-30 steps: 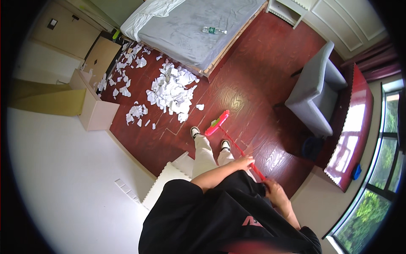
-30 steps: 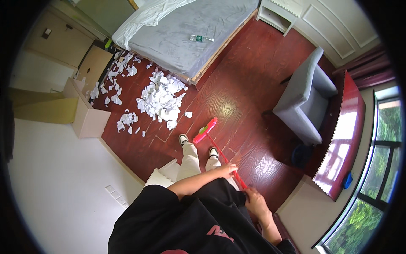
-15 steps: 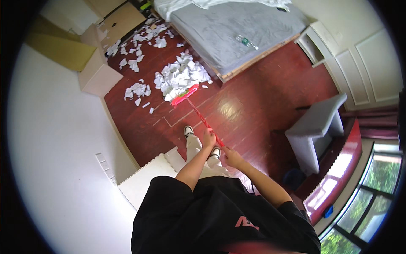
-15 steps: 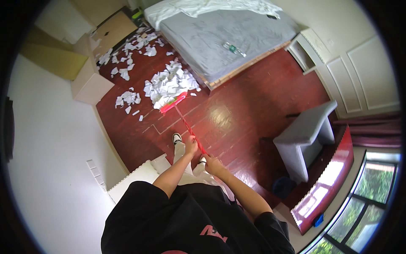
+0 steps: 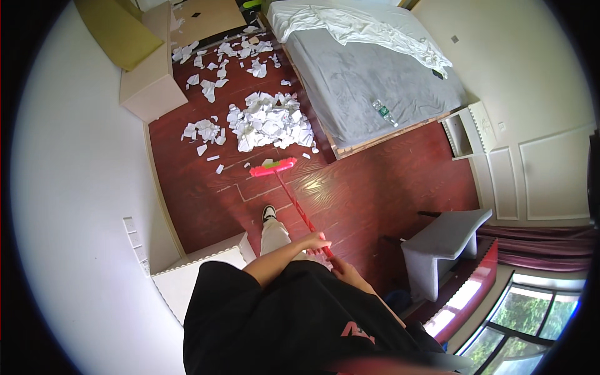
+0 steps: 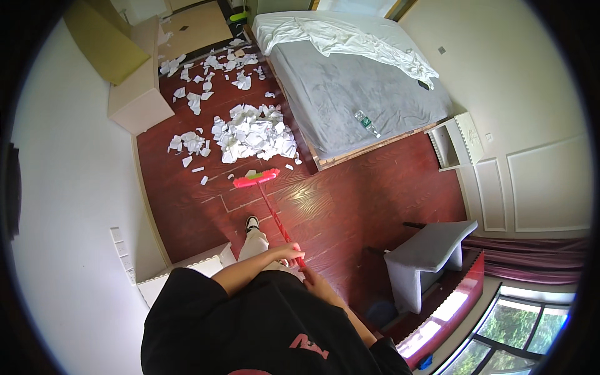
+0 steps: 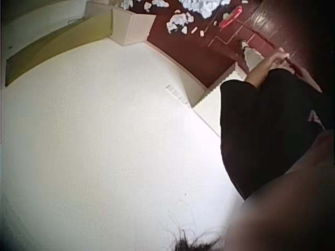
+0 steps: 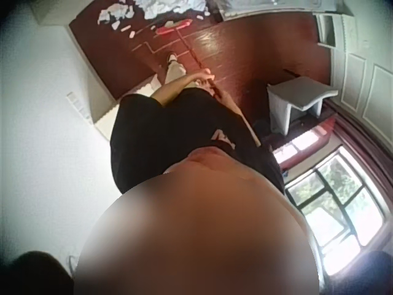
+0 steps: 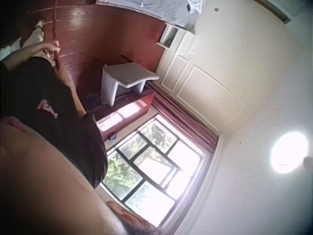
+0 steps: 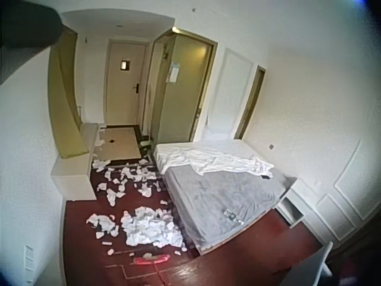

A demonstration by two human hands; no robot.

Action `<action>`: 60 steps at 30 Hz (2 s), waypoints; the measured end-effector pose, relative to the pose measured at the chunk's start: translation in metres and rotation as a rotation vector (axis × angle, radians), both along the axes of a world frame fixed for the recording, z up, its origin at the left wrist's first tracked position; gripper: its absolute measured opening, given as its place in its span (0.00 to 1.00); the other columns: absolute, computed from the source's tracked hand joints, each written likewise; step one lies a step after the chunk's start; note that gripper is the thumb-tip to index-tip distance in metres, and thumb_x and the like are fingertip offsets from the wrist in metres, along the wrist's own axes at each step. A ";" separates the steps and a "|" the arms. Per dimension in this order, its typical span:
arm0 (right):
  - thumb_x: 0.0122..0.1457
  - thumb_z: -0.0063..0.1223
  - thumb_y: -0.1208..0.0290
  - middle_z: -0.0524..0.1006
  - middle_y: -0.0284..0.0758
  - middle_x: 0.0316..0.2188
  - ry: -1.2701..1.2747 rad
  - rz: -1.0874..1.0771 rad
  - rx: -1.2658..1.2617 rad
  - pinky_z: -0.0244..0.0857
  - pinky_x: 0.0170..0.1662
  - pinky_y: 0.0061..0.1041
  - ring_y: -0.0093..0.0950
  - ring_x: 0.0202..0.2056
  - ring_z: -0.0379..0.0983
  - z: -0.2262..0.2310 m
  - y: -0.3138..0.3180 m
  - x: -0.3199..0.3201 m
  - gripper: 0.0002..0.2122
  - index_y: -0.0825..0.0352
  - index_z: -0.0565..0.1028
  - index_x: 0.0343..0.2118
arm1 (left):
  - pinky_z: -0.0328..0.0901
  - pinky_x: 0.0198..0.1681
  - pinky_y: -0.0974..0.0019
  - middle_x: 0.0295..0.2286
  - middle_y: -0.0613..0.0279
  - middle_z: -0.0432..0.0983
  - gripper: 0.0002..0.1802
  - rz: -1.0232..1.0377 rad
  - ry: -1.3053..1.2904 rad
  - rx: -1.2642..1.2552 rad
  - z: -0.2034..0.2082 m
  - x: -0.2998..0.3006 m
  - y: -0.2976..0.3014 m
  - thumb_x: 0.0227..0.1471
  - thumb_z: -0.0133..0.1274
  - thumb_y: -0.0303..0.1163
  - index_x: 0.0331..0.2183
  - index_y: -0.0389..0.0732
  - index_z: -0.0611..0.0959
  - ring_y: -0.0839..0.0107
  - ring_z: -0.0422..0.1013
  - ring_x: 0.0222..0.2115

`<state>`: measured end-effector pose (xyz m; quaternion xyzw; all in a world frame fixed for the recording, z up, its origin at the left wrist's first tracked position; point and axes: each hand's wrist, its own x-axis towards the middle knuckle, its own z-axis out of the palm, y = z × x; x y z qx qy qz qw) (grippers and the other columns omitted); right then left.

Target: The person sweeps scattered paper scraps across the bedroom floor into a pile using a broom.

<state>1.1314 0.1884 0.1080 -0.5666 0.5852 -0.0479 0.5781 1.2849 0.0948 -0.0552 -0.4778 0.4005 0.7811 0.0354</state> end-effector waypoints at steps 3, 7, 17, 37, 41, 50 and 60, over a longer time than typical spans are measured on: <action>0.54 0.44 0.78 0.75 0.47 0.41 -0.050 -0.025 0.076 0.64 0.49 0.33 0.38 0.46 0.73 -0.007 -0.025 0.017 0.21 0.64 0.66 0.53 | 0.65 0.16 0.63 0.18 0.62 0.75 0.20 -0.218 0.048 -0.020 0.002 0.019 -0.023 0.47 0.54 0.48 0.32 0.39 0.78 0.73 0.71 0.16; 0.54 0.43 0.83 0.76 0.40 0.42 0.073 0.045 -0.039 0.61 0.54 0.28 0.29 0.47 0.73 -0.024 -0.072 0.063 0.20 0.68 0.66 0.52 | 0.64 0.16 0.64 0.18 0.59 0.74 0.16 0.014 0.003 -0.219 -0.039 0.041 -0.044 0.51 0.52 0.46 0.31 0.42 0.74 0.68 0.71 0.15; 0.53 0.47 0.76 0.77 0.43 0.31 0.015 0.100 -0.257 0.67 0.39 0.32 0.35 0.35 0.75 -0.084 -0.225 0.234 0.10 0.66 0.73 0.39 | 0.68 0.38 0.53 0.35 0.46 0.77 0.21 0.550 -0.307 -0.973 -0.008 0.235 -0.138 0.49 0.48 0.25 0.48 0.43 0.71 0.48 0.74 0.37; 0.56 0.59 0.64 0.76 0.39 0.34 -0.557 0.845 -0.030 0.65 0.44 0.28 0.33 0.38 0.74 0.035 -0.331 0.320 0.13 0.64 0.75 0.41 | 0.63 0.28 0.53 0.20 0.48 0.71 0.14 0.948 -0.460 -0.923 0.003 0.296 -0.082 0.32 0.62 0.28 0.21 0.36 0.71 0.46 0.71 0.25; 0.55 0.60 0.68 0.76 0.36 0.32 -0.753 0.872 -0.263 0.65 0.42 0.27 0.29 0.35 0.73 -0.007 -0.358 0.370 0.07 0.66 0.75 0.32 | 0.62 0.26 0.55 0.19 0.47 0.70 0.19 1.174 -0.465 -0.888 0.006 0.314 -0.110 0.31 0.65 0.32 0.19 0.36 0.70 0.51 0.69 0.22; 0.55 0.55 0.71 0.75 0.35 0.26 -0.635 1.108 -0.109 0.66 0.37 0.27 0.29 0.30 0.73 0.015 -0.518 0.392 0.05 0.66 0.75 0.29 | 0.68 0.33 0.58 0.30 0.52 0.79 0.17 0.828 -0.310 -0.870 -0.033 0.342 -0.250 0.33 0.65 0.32 0.31 0.38 0.82 0.56 0.76 0.32; 0.53 0.58 0.60 0.74 0.36 0.22 -0.579 1.328 -0.707 0.63 0.39 0.30 0.36 0.30 0.72 0.054 -0.639 0.440 0.13 0.62 0.72 0.19 | 0.68 0.31 0.62 0.28 0.55 0.75 0.08 1.353 -0.402 -1.088 0.004 0.356 -0.443 0.42 0.60 0.23 0.27 0.38 0.77 0.60 0.74 0.27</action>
